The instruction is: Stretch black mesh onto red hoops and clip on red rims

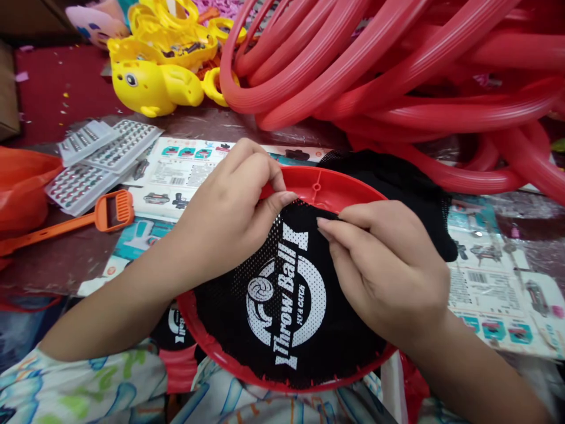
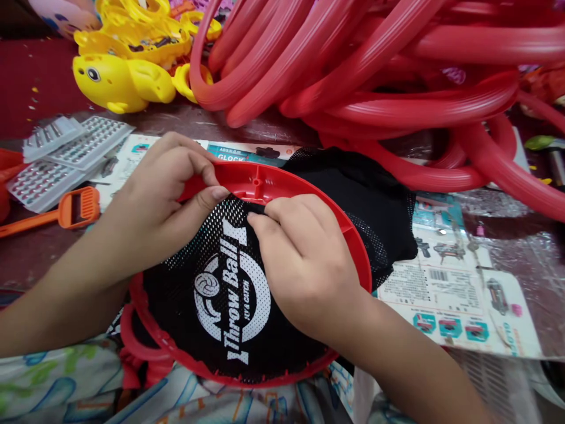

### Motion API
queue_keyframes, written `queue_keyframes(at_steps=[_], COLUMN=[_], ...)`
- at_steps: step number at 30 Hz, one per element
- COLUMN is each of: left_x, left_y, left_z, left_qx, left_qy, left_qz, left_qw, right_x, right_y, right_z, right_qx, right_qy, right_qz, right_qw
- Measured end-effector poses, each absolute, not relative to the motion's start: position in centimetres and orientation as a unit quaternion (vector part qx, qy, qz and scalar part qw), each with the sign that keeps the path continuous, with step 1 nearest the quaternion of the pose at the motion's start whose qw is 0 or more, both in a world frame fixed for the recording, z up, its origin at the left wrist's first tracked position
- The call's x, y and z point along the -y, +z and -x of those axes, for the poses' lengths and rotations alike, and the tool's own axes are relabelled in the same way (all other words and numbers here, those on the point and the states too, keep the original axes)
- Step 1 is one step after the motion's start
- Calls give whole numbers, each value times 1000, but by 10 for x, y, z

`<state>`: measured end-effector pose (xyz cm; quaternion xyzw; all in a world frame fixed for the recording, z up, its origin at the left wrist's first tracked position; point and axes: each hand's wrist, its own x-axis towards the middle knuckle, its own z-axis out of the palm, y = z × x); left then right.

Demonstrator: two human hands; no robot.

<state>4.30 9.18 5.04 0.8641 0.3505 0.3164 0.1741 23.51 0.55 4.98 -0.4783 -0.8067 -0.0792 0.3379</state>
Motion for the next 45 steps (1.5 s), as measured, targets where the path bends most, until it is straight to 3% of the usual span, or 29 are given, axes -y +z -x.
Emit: queue_keyframes(at_steps=[10, 18, 34, 40, 45], left_x=[-102, -98, -96, -95, -96], left_y=[33, 34, 39, 39, 39], left_z=[-43, -45, -51, -52, -49], left_qx=[-340, -363, -392, -395, -361], left_qy=[348, 340, 336, 341, 351], left_qz=[-870, -866, -843, -835, -845], left_qw=[77, 59, 153, 175, 180], right_x=[-17, -15, -14, -12, -9], right_y=[41, 39, 41, 45, 48], right_z=[-232, -234, -235, -235, -239], right_qx=[785, 780, 798, 785, 786], right_qy=[-134, -128, -164, -169, -103], right_qz=[485, 502, 510, 531, 532], right_qw=[361, 352, 276, 272, 298])
